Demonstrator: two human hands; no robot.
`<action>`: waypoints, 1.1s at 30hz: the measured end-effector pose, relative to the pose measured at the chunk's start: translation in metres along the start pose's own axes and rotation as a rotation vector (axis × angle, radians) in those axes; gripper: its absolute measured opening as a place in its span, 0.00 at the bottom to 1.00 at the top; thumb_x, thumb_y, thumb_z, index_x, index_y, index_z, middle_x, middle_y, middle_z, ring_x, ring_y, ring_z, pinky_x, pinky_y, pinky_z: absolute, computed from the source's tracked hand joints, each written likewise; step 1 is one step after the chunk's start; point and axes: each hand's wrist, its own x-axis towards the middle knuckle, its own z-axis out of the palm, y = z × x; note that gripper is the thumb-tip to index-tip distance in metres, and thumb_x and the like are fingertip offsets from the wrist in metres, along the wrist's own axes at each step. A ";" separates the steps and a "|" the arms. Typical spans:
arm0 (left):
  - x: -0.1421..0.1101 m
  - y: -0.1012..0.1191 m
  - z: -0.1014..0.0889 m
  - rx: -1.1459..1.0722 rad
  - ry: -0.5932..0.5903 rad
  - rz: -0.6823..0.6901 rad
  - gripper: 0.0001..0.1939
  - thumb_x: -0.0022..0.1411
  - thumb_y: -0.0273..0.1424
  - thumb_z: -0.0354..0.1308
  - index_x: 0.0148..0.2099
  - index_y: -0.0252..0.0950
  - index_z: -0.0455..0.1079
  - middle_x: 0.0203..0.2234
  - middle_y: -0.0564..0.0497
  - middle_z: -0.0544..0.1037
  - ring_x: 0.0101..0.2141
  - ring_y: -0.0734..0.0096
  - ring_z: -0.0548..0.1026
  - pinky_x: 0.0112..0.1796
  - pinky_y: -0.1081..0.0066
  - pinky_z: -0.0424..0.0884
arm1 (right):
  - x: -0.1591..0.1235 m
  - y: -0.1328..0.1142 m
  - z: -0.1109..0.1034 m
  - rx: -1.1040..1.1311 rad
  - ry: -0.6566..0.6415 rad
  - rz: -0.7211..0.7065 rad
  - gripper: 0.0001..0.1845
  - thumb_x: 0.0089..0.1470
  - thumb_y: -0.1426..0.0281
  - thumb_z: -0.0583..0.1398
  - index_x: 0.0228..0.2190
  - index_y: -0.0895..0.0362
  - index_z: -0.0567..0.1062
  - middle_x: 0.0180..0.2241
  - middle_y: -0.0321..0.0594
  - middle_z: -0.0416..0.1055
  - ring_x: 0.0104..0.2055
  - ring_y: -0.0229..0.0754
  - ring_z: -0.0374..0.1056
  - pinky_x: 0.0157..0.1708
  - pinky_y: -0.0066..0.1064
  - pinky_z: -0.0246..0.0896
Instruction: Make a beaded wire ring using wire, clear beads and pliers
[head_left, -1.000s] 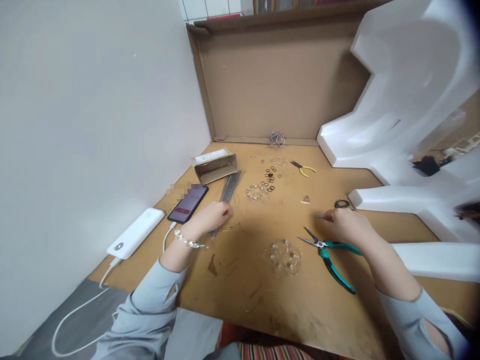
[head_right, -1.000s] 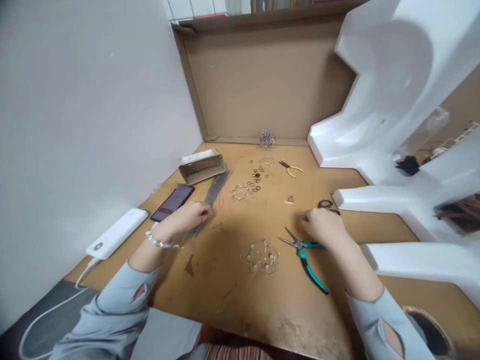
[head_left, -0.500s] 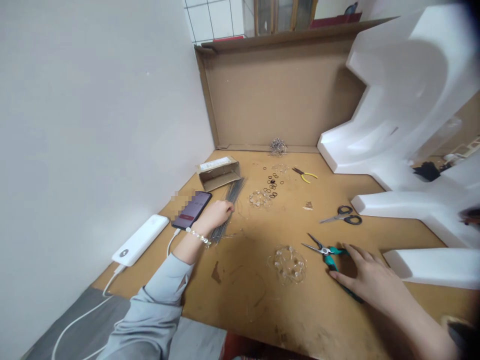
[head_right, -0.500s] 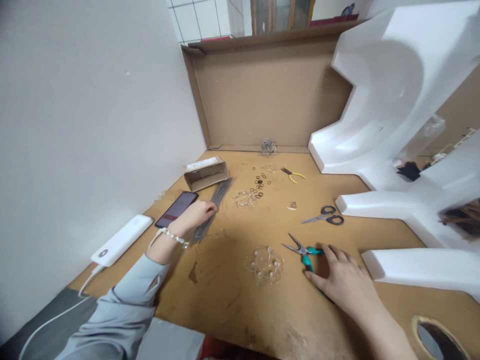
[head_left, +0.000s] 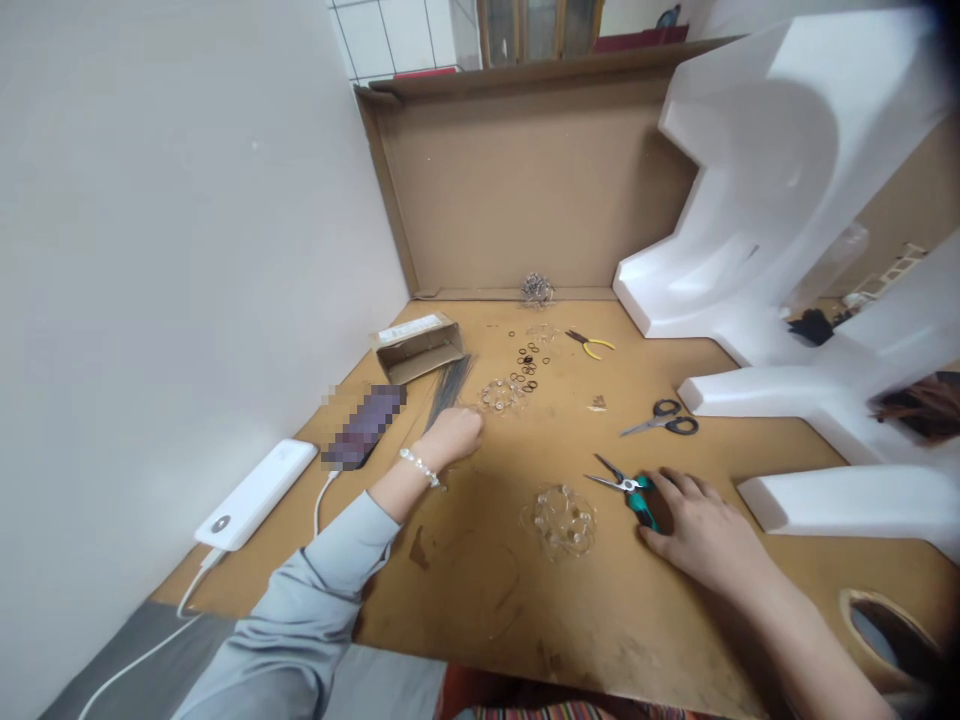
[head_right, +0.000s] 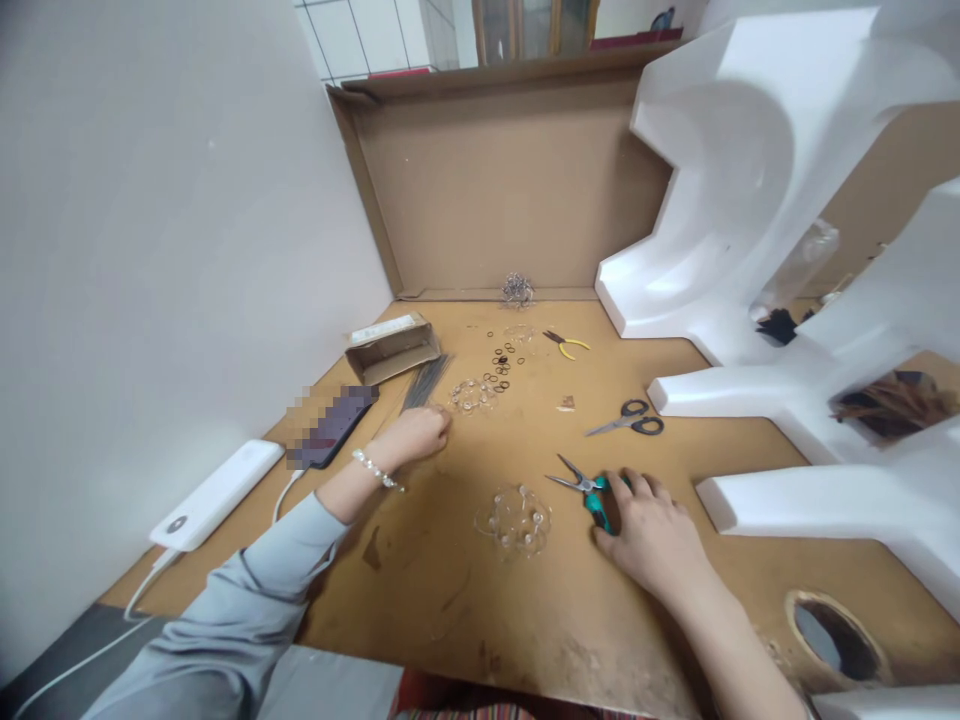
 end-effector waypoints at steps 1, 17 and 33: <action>0.002 0.000 0.000 -0.001 -0.012 0.006 0.11 0.53 0.21 0.49 0.34 0.28 0.72 0.35 0.36 0.76 0.37 0.60 0.75 0.40 0.66 0.68 | 0.000 -0.001 -0.002 0.005 -0.001 0.000 0.33 0.45 0.60 0.56 0.53 0.58 0.67 0.55 0.51 0.63 0.55 0.59 0.59 0.48 0.46 0.59; -0.021 0.018 -0.054 -1.268 -0.414 0.244 0.13 0.50 0.36 0.61 0.32 0.31 0.65 0.23 0.50 0.74 0.21 0.79 0.68 0.21 0.79 0.61 | 0.026 -0.048 -0.055 0.897 0.086 -0.184 0.16 0.54 0.60 0.54 0.38 0.55 0.77 0.37 0.44 0.75 0.37 0.43 0.71 0.37 0.34 0.66; 0.010 0.085 -0.037 -1.345 -0.426 0.267 0.11 0.52 0.35 0.60 0.33 0.31 0.65 0.21 0.56 0.69 0.18 0.84 0.63 0.17 0.82 0.55 | 0.057 -0.046 -0.045 1.387 -0.270 -0.124 0.18 0.42 0.57 0.64 0.27 0.60 0.77 0.17 0.31 0.65 0.17 0.28 0.50 0.16 0.23 0.42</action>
